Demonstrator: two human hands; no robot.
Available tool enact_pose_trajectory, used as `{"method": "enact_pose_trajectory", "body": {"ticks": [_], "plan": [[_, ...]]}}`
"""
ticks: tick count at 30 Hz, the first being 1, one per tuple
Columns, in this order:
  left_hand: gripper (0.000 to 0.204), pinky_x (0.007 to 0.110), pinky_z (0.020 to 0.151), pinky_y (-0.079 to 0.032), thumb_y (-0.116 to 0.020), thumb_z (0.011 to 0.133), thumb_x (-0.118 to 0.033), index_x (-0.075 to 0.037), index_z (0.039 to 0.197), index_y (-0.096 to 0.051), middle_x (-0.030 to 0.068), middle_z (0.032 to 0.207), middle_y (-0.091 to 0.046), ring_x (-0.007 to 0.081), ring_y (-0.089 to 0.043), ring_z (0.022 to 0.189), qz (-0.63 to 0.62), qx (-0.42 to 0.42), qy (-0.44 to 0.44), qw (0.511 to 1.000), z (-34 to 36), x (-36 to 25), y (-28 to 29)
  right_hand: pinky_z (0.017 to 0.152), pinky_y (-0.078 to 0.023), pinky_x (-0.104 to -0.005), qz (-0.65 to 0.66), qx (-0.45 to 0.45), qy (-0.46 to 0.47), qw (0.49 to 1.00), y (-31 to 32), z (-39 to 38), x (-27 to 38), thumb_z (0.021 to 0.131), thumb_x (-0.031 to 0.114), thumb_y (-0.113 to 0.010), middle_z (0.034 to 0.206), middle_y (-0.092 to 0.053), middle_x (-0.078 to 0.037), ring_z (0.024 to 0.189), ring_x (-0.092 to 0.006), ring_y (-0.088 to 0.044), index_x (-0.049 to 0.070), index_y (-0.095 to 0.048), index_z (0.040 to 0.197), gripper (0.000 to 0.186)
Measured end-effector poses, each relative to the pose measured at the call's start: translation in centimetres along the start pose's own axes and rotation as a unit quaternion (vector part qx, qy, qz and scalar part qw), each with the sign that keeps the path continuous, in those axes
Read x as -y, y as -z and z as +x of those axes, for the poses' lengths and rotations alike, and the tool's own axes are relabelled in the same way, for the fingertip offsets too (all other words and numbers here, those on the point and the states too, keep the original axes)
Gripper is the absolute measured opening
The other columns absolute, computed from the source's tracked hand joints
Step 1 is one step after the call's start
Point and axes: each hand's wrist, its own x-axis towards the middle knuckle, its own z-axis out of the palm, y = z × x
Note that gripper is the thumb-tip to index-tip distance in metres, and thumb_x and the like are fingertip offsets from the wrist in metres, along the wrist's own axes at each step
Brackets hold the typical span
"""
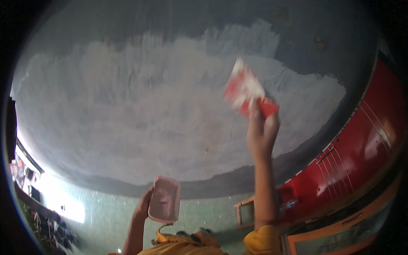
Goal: The person applies putty to an indoor wall using a scraper, repeatedly picking up white putty from a small pink container and spreading it in long strokes over the gray wall surface.
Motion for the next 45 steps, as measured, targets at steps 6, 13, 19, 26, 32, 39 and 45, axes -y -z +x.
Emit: {"method": "enact_pose_trajectory", "body": {"ticks": [6,13,19,26,32,39,45], "plan": [[0.045,0.033,0.087,-0.055,-0.051,0.108,-0.035,0.002,0.133,-0.057,0.0073,0.114,-0.067,0.0157,-0.065,0.1,0.001,0.01,-0.002,1.0,-0.1,-0.4,-1.5,0.097,-0.051,-0.0421,-0.316,-0.053,0.394,0.862,-1.9,19.2,2.8,0.093,0.006,-0.061,0.122,-0.069,-0.012,0.114,-0.0339,-0.063,0.008,-0.065,0.129,0.036],[0.046,0.033,0.086,-0.055,-0.053,0.107,-0.034,0.002,0.134,-0.056,0.0083,0.115,-0.067,0.0162,-0.066,0.099,0.026,-0.011,-0.036,0.999,1.0,1.3,1.0,0.098,-0.054,-0.0391,-0.436,0.024,0.422,0.794,-6.3,14.6,-3.9,0.091,0.0,-0.06,0.126,-0.071,-0.011,0.12,-0.0278,-0.064,0.005,-0.068,0.128,0.038],[0.045,0.033,0.091,-0.053,-0.053,0.107,-0.032,0.004,0.135,-0.055,0.0088,0.118,-0.067,0.017,-0.064,0.106,-0.005,0.0,-0.035,0.999,-0.2,0.5,-0.1,0.09,-0.055,-0.0408,-0.288,0.119,0.263,0.913,-5.0,15.1,2.7,0.099,0.014,-0.058,0.114,-0.073,-0.012,0.107,-0.0312,-0.067,0.006,-0.069,0.12,0.025],[0.049,0.032,0.09,-0.054,-0.052,0.107,-0.033,0.006,0.138,-0.053,0.0099,0.119,-0.066,0.0175,-0.064,0.107,0.014,-0.004,-0.051,0.999,0.8,0.9,-1.4,0.083,-0.057,-0.0429,-0.402,0.058,0.421,0.811,-7.9,18.6,-0.3,0.094,0.006,-0.059,0.108,-0.075,-0.011,0.097,-0.0313,-0.071,0.015,-0.069,0.118,0.027],[0.05,0.033,0.093,-0.052,-0.052,0.107,-0.033,0.006,0.138,-0.052,0.0103,0.119,-0.066,0.0183,-0.064,0.108,-0.013,0.012,-0.053,0.998,0.2,1.8,-0.1,0.078,-0.059,-0.0443,-0.347,0.157,0.302,0.874,-4.4,15.7,1.3,0.094,0.012,-0.063,0.104,-0.076,-0.01,0.091,-0.0297,-0.072,0.019,-0.071,0.123,0.031],[0.058,0.041,0.101,-0.052,-0.039,0.108,-0.039,0.0,0.151,-0.042,0.0143,0.138,-0.058,0.0238,-0.06,0.121,0.083,0.028,-0.049,0.995,1.3,3.4,1.2,0.08,-0.059,-0.0424,-0.423,0.03,0.389,0.818,-2.8,21.4,-3.0,0.093,0.006,-0.06,0.108,-0.075,-0.013,0.097,-0.0333,-0.072,0.014,-0.066,0.132,0.04],[0.059,0.041,0.101,-0.052,-0.039,0.108,-0.04,0.0,0.151,-0.042,0.0147,0.138,-0.058,0.0239,-0.06,0.121,0.075,0.036,-0.046,0.996,1.0,3.3,1.4,0.087,-0.058,-0.0406,-0.379,0.142,0.311,0.86,-1.5,12.7,-3.3,0.094,0.007,-0.059,0.117,-0.073,-0.013,0.107,-0.0311,-0.069,0.013,-0.065,0.132,0.039]]}}
